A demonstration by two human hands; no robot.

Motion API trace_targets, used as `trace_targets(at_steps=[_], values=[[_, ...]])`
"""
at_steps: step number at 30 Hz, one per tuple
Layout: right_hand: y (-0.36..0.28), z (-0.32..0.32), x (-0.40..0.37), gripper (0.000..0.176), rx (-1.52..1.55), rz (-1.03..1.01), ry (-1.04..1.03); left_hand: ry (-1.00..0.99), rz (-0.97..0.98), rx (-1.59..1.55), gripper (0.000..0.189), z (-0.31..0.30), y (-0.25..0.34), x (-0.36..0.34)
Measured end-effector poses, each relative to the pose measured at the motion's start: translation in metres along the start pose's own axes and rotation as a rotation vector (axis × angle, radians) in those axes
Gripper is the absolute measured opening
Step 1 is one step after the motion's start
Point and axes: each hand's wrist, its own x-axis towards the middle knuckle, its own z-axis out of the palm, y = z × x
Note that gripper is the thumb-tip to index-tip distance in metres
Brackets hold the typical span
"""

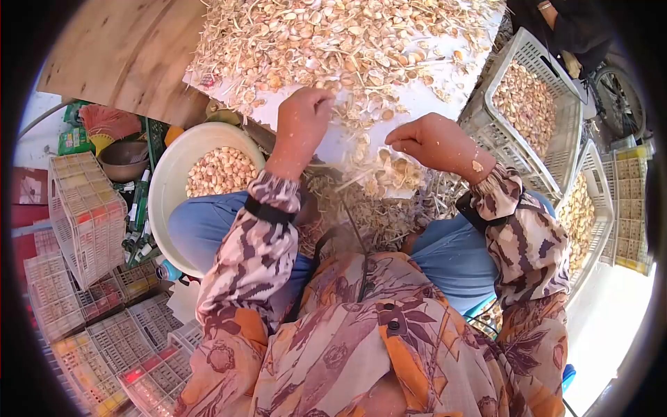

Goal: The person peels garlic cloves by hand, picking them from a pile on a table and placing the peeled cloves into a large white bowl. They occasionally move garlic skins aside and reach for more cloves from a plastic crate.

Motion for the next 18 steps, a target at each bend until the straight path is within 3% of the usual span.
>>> trace_targets(at_steps=[1,3,4,8,11,13,17,18], values=[[0.004,0.0,0.003,0.017,0.003,-0.002,0.001,-0.064,0.12,0.136,0.011,0.009,-0.005,0.016],[0.015,0.0,0.006,0.018,0.109,0.004,0.226,-0.146,0.152,0.279,0.009,0.032,-0.02,0.025],[0.021,-0.002,0.007,0.019,0.063,0.042,0.224,-0.227,0.183,0.418,0.008,0.043,-0.029,0.028],[0.047,0.003,0.005,0.02,0.127,0.017,0.327,-0.284,0.177,0.437,0.004,0.039,-0.017,0.024],[0.051,0.0,0.007,0.019,0.208,0.149,0.406,-0.33,0.215,0.409,0.009,0.031,-0.018,0.017],[0.052,-0.005,0.017,0.019,0.163,0.212,0.551,-0.346,0.254,0.385,0.011,0.029,-0.016,0.013],[0.058,0.006,0.06,0.024,-0.26,-0.005,0.581,-0.408,0.096,0.486,0.016,0.029,-0.009,0.004],[0.055,0.007,0.069,0.03,-0.275,0.039,0.484,-0.311,0.121,0.328,0.021,0.029,-0.01,0.0]])
